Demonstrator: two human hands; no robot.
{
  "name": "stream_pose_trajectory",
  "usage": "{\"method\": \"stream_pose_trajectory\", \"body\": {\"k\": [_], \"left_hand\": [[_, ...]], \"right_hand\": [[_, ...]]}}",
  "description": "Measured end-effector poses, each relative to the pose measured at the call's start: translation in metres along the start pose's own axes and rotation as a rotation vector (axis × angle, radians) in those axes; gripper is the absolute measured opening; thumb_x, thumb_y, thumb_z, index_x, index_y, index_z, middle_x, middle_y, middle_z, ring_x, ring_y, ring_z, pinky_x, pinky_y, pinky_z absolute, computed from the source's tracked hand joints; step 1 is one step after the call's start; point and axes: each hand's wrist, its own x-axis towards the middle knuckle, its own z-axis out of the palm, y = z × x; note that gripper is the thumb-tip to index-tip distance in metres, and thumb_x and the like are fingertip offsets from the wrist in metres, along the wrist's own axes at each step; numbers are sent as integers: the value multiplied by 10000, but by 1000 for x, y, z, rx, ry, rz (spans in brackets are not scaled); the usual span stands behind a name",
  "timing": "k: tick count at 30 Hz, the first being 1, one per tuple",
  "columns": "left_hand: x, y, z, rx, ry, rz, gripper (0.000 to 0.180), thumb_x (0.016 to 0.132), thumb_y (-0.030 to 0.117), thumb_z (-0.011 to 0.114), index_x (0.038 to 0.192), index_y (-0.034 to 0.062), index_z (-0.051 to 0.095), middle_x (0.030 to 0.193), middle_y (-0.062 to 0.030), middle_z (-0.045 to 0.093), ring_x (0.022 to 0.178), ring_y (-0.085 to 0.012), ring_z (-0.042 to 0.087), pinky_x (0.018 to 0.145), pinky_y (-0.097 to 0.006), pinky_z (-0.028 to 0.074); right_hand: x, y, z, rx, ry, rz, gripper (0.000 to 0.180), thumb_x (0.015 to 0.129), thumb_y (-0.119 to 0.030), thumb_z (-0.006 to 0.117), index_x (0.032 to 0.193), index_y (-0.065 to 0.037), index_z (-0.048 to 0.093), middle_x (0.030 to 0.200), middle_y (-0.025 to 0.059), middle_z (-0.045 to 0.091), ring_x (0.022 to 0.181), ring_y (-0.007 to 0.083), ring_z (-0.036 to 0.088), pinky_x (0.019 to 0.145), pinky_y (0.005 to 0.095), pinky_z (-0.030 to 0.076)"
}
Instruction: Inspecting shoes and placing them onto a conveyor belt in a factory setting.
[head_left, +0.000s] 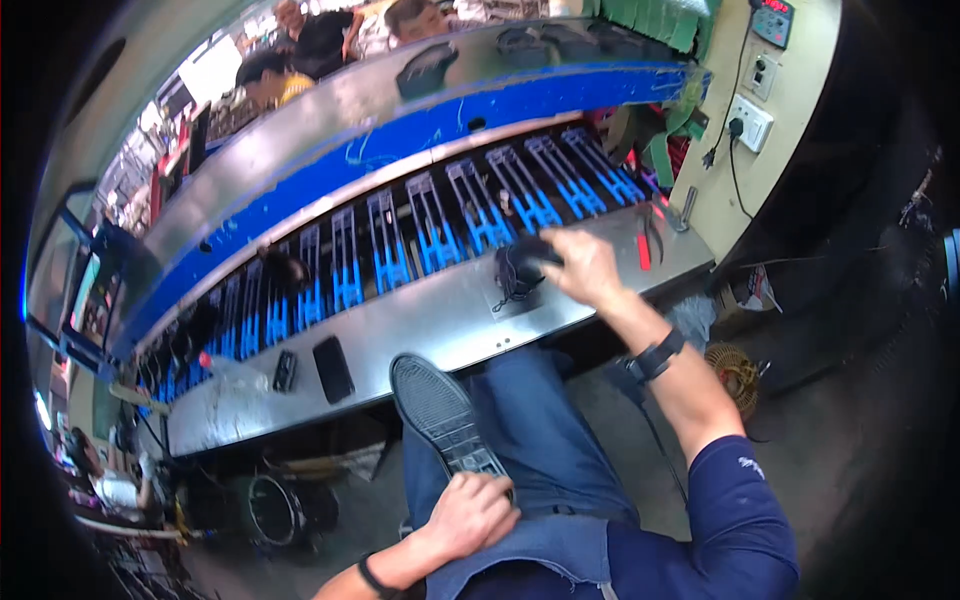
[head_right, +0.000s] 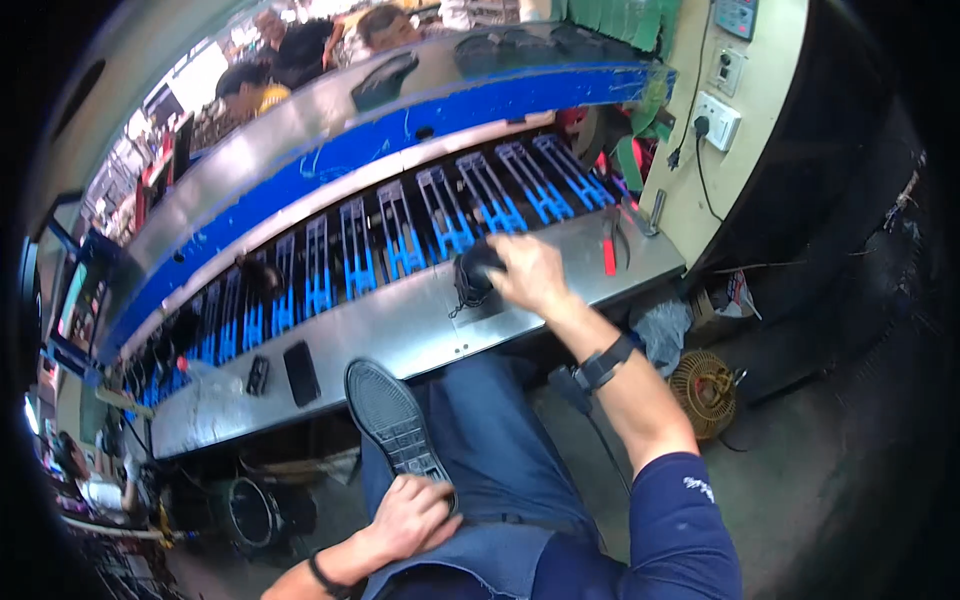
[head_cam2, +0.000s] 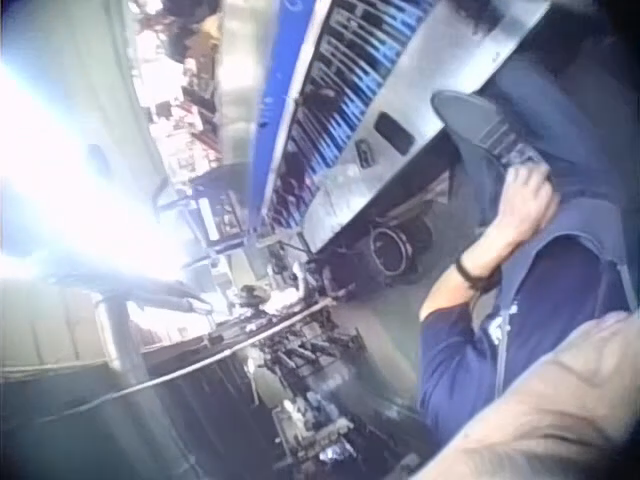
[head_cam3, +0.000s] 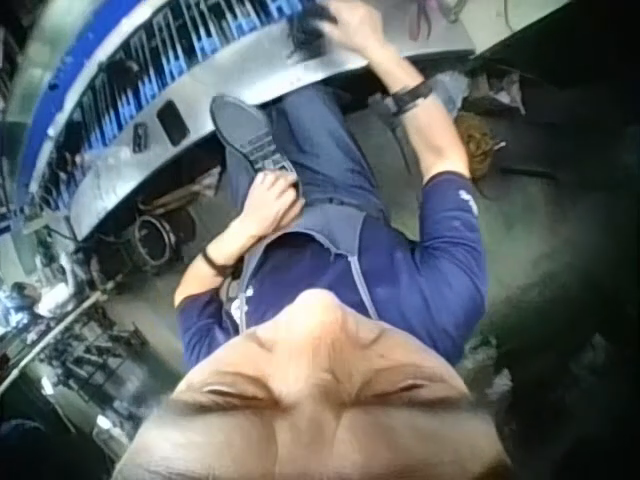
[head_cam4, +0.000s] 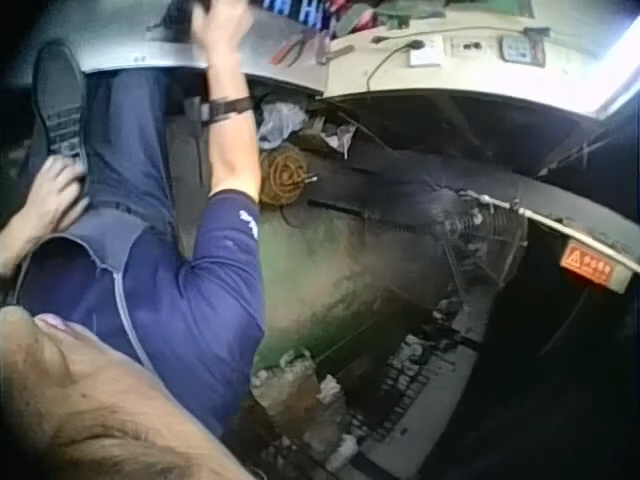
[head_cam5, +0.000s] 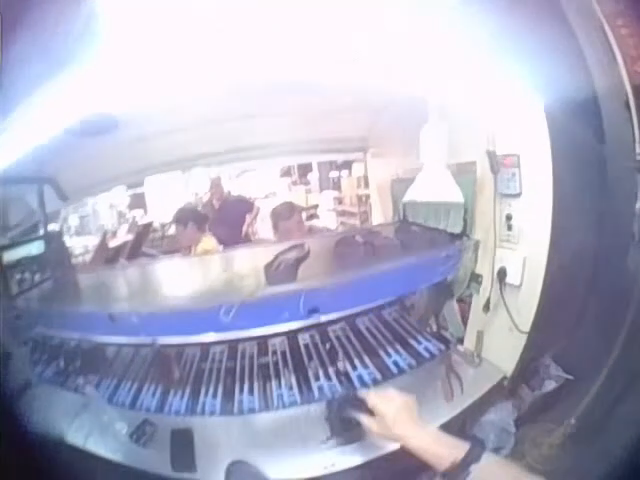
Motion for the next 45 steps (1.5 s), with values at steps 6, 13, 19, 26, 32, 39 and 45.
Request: {"method": "stream_pose_trajectory", "body": {"k": [6,13,19,26,32,39,45], "left_hand": [[-120,-43,86,-512,104,-674,150,843,138,742,794,20,662,886,-105,684,814,-263,660,747,-369,517],[-137,-190,59,-411,810,-1358,693,866,263,772,1410,-14,444,1283,-167,550,1158,-257,554,928,-366,481],[-110,-199,49,-1188,844,-1165,360,960,209,615,1184,-71,647,1105,-167,692,1041,-221,645,918,-362,515],[-105,-143,-5,-1779,832,-582,679,984,510,488,1439,11,417,1356,-286,546,1318,-444,493,1084,-625,407],[-60,-112,-18,-2027,869,-417,852,996,695,198,1426,2,443,1240,-271,606,1236,-459,557,1033,-586,473],[-23,-67,-19,-1372,601,-462,760,1052,544,194,1321,-82,530,1263,-251,623,1188,-337,604,1054,-438,463],[-27,-50,-17,-1229,493,-561,783,1023,583,168,1262,-43,572,1250,-261,620,1228,-408,572,1076,-517,435]], "right_hand": [[2,-88,-87,546,-176,191,451,784,-230,792,1148,-16,634,975,143,695,905,241,684,849,343,532],[-83,-130,-28,1015,-436,662,476,809,-239,796,1184,1,629,1044,62,674,976,142,616,909,313,498],[-140,-143,-23,1672,-546,733,672,919,-425,647,1373,43,485,1185,165,643,1081,232,637,940,370,513],[-197,-146,-43,1945,-690,1383,981,868,-745,493,1430,56,421,1300,301,562,1166,420,609,975,481,538],[-152,-160,-38,1787,-772,1120,738,937,-550,549,1335,70,506,1195,173,646,1040,249,665,899,366,549],[-125,-202,-56,1434,-859,628,809,943,-649,465,1304,70,558,1203,150,647,1086,215,619,934,331,480],[-142,-203,-54,1480,-858,699,821,930,-659,498,1305,69,556,1172,144,655,1055,202,623,916,319,483]]}}
